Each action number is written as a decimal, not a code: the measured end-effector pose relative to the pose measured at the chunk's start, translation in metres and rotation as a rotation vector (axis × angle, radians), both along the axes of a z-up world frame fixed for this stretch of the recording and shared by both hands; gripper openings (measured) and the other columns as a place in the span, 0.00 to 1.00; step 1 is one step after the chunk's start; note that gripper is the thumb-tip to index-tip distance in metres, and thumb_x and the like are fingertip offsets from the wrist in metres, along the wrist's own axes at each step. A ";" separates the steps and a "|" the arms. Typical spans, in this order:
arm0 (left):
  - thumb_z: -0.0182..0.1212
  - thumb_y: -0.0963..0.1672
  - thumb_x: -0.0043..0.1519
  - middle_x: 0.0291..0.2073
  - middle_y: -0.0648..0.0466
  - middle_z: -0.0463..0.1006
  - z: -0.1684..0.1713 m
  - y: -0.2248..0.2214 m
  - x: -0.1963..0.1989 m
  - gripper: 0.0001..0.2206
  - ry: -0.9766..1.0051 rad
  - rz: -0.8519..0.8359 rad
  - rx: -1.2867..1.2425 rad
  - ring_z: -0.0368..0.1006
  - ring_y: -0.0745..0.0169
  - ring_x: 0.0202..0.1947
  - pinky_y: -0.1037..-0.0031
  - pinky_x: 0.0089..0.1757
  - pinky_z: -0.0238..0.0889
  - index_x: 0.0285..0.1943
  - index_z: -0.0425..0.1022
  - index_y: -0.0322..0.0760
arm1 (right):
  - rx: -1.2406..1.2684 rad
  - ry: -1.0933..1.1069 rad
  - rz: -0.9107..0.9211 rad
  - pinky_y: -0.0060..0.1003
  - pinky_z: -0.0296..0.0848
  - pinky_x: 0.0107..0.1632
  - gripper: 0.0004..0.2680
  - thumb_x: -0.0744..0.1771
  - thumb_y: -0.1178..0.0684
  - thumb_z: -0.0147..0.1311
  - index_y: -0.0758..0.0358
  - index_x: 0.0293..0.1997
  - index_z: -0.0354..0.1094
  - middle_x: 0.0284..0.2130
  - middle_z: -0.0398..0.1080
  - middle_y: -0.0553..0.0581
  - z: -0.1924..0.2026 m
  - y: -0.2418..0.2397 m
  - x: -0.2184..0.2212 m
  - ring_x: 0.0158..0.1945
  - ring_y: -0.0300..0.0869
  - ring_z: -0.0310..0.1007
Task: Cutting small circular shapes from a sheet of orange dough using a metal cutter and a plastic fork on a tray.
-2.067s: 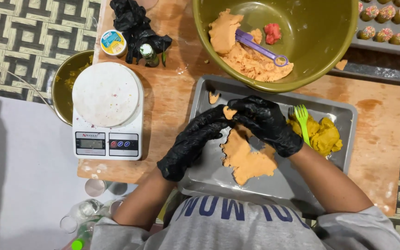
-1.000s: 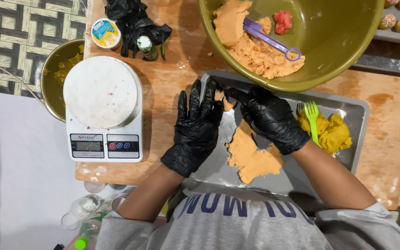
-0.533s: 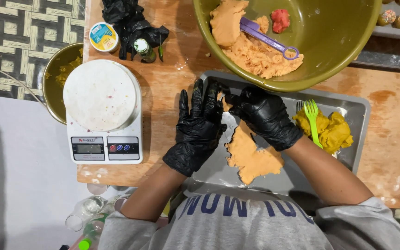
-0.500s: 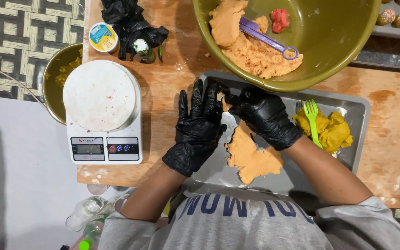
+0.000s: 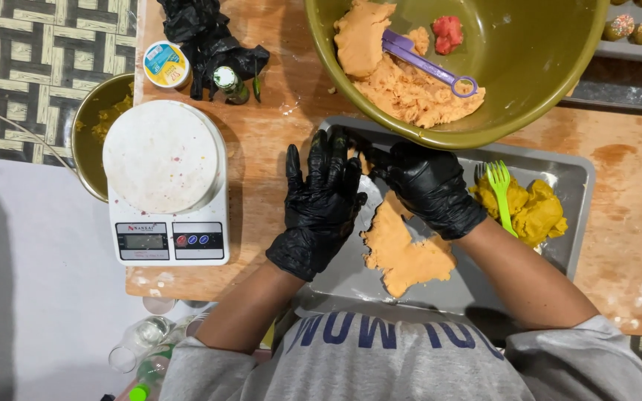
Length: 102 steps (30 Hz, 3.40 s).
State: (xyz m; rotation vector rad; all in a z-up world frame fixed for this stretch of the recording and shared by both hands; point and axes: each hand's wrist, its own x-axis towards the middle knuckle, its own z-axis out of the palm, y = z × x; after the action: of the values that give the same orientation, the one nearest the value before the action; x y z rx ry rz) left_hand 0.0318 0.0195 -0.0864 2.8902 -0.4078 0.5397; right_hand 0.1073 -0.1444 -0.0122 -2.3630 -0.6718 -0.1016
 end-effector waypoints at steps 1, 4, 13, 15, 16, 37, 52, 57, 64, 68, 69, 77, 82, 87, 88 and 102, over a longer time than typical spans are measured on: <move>0.50 0.52 0.73 0.75 0.45 0.53 -0.006 0.001 -0.001 0.25 0.022 -0.018 0.012 0.45 0.38 0.76 0.26 0.66 0.35 0.77 0.58 0.41 | -0.083 -0.083 -0.007 0.41 0.79 0.44 0.06 0.66 0.51 0.68 0.56 0.34 0.75 0.33 0.78 0.59 -0.008 -0.002 -0.001 0.45 0.56 0.79; 0.47 0.53 0.73 0.77 0.48 0.49 -0.005 0.000 0.000 0.26 0.020 -0.028 0.052 0.41 0.38 0.76 0.24 0.66 0.33 0.78 0.55 0.43 | -0.005 -0.077 -0.021 0.45 0.76 0.50 0.06 0.67 0.51 0.66 0.61 0.37 0.75 0.39 0.77 0.63 -0.011 -0.003 -0.004 0.51 0.60 0.75; 0.50 0.55 0.72 0.78 0.47 0.47 0.013 -0.001 0.011 0.30 -0.025 0.014 0.165 0.39 0.36 0.76 0.23 0.65 0.34 0.79 0.53 0.40 | -0.316 -0.488 -0.005 0.54 0.71 0.62 0.15 0.66 0.49 0.70 0.63 0.55 0.77 0.50 0.76 0.68 -0.052 -0.018 0.012 0.59 0.60 0.73; 0.50 0.56 0.71 0.78 0.48 0.46 0.016 0.000 0.011 0.31 -0.026 0.012 0.154 0.38 0.36 0.77 0.22 0.65 0.32 0.79 0.53 0.41 | -0.315 -0.503 -0.030 0.54 0.68 0.65 0.15 0.67 0.49 0.71 0.64 0.56 0.77 0.53 0.75 0.69 -0.056 -0.018 0.010 0.61 0.60 0.70; 0.51 0.56 0.72 0.78 0.48 0.47 0.019 0.001 0.011 0.30 -0.020 0.005 0.135 0.38 0.36 0.77 0.23 0.65 0.32 0.79 0.55 0.42 | -0.301 -0.507 -0.020 0.54 0.70 0.63 0.15 0.67 0.49 0.70 0.64 0.55 0.77 0.53 0.75 0.69 -0.058 -0.020 0.008 0.60 0.61 0.71; 0.63 0.56 0.65 0.73 0.45 0.59 0.016 0.004 -0.013 0.30 -0.148 0.070 0.129 0.51 0.35 0.73 0.24 0.62 0.43 0.73 0.66 0.42 | -0.210 -0.515 -0.087 0.43 0.79 0.44 0.12 0.65 0.47 0.68 0.62 0.47 0.78 0.38 0.78 0.58 -0.061 -0.042 -0.030 0.44 0.54 0.79; 0.47 0.57 0.71 0.77 0.45 0.49 0.014 -0.002 0.001 0.30 -0.063 -0.010 0.138 0.40 0.38 0.77 0.27 0.66 0.32 0.80 0.51 0.49 | -0.238 -0.564 -0.085 0.45 0.78 0.46 0.12 0.66 0.47 0.67 0.63 0.49 0.78 0.39 0.77 0.60 -0.181 -0.125 -0.016 0.44 0.55 0.78; 0.45 0.55 0.73 0.78 0.45 0.47 0.015 -0.001 0.001 0.29 0.019 -0.038 0.132 0.38 0.39 0.77 0.29 0.68 0.31 0.81 0.49 0.47 | -0.246 -0.576 -0.089 0.46 0.77 0.47 0.12 0.66 0.47 0.66 0.64 0.49 0.77 0.39 0.77 0.61 -0.189 -0.122 -0.025 0.45 0.56 0.78; 0.52 0.63 0.66 0.77 0.45 0.52 0.012 0.006 -0.002 0.38 -0.069 0.066 0.211 0.46 0.36 0.76 0.28 0.65 0.39 0.79 0.55 0.44 | -0.260 -0.593 -0.091 0.47 0.77 0.48 0.13 0.66 0.47 0.66 0.64 0.50 0.77 0.40 0.76 0.62 -0.095 -0.045 -0.026 0.45 0.56 0.77; 0.59 0.64 0.60 0.76 0.43 0.53 0.000 0.009 -0.004 0.42 -0.070 0.092 0.196 0.46 0.33 0.75 0.24 0.64 0.37 0.77 0.59 0.42 | -0.265 -0.601 -0.087 0.48 0.76 0.48 0.13 0.66 0.47 0.65 0.65 0.50 0.77 0.40 0.76 0.63 -0.083 -0.031 -0.030 0.45 0.57 0.77; 0.59 0.64 0.60 0.76 0.43 0.53 0.002 0.009 -0.005 0.42 -0.073 0.095 0.197 0.46 0.33 0.75 0.24 0.64 0.37 0.77 0.59 0.42 | -0.265 -0.607 -0.085 0.48 0.76 0.48 0.13 0.66 0.47 0.65 0.65 0.50 0.77 0.40 0.76 0.63 -0.083 -0.028 -0.029 0.45 0.57 0.77; 0.68 0.61 0.55 0.76 0.41 0.54 0.002 0.009 -0.005 0.43 -0.022 0.091 0.142 0.45 0.30 0.75 0.25 0.64 0.35 0.74 0.63 0.35 | -0.274 -0.637 -0.084 0.49 0.76 0.49 0.13 0.67 0.48 0.65 0.65 0.51 0.76 0.40 0.75 0.64 -0.084 -0.016 -0.028 0.46 0.58 0.76; 0.69 0.59 0.55 0.75 0.40 0.55 0.001 0.010 -0.006 0.42 -0.055 0.084 0.124 0.46 0.29 0.75 0.28 0.65 0.36 0.73 0.65 0.34 | -0.268 -0.654 -0.089 0.50 0.76 0.50 0.13 0.67 0.48 0.64 0.66 0.52 0.76 0.41 0.75 0.64 -0.085 -0.005 -0.026 0.46 0.58 0.76; 0.68 0.56 0.58 0.75 0.39 0.56 0.007 0.010 -0.004 0.37 -0.106 0.107 0.193 0.48 0.29 0.74 0.30 0.66 0.38 0.73 0.64 0.34 | -0.331 -0.664 -0.088 0.47 0.75 0.51 0.12 0.67 0.46 0.62 0.56 0.54 0.76 0.43 0.75 0.60 -0.055 -0.045 -0.026 0.47 0.54 0.76; 0.67 0.55 0.58 0.75 0.38 0.55 0.007 0.010 -0.004 0.38 -0.119 0.102 0.204 0.47 0.28 0.74 0.31 0.66 0.38 0.74 0.64 0.34 | -0.370 -0.660 -0.069 0.45 0.74 0.51 0.13 0.66 0.46 0.60 0.49 0.56 0.77 0.44 0.74 0.56 -0.046 -0.057 -0.027 0.48 0.51 0.76; 0.61 0.46 0.69 0.67 0.42 0.68 0.027 -0.016 -0.043 0.20 -0.080 -0.386 -0.133 0.66 0.40 0.67 0.45 0.65 0.54 0.68 0.71 0.33 | -0.425 -0.495 -0.100 0.52 0.77 0.46 0.18 0.71 0.68 0.52 0.58 0.69 0.71 0.53 0.78 0.63 -0.029 -0.172 -0.081 0.49 0.61 0.77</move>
State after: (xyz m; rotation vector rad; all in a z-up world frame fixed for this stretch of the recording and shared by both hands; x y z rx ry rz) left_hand -0.0111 0.0038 -0.0590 2.5749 -0.8802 0.5892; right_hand 0.0263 -0.3162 -0.0410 -2.8089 -0.8727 -0.6638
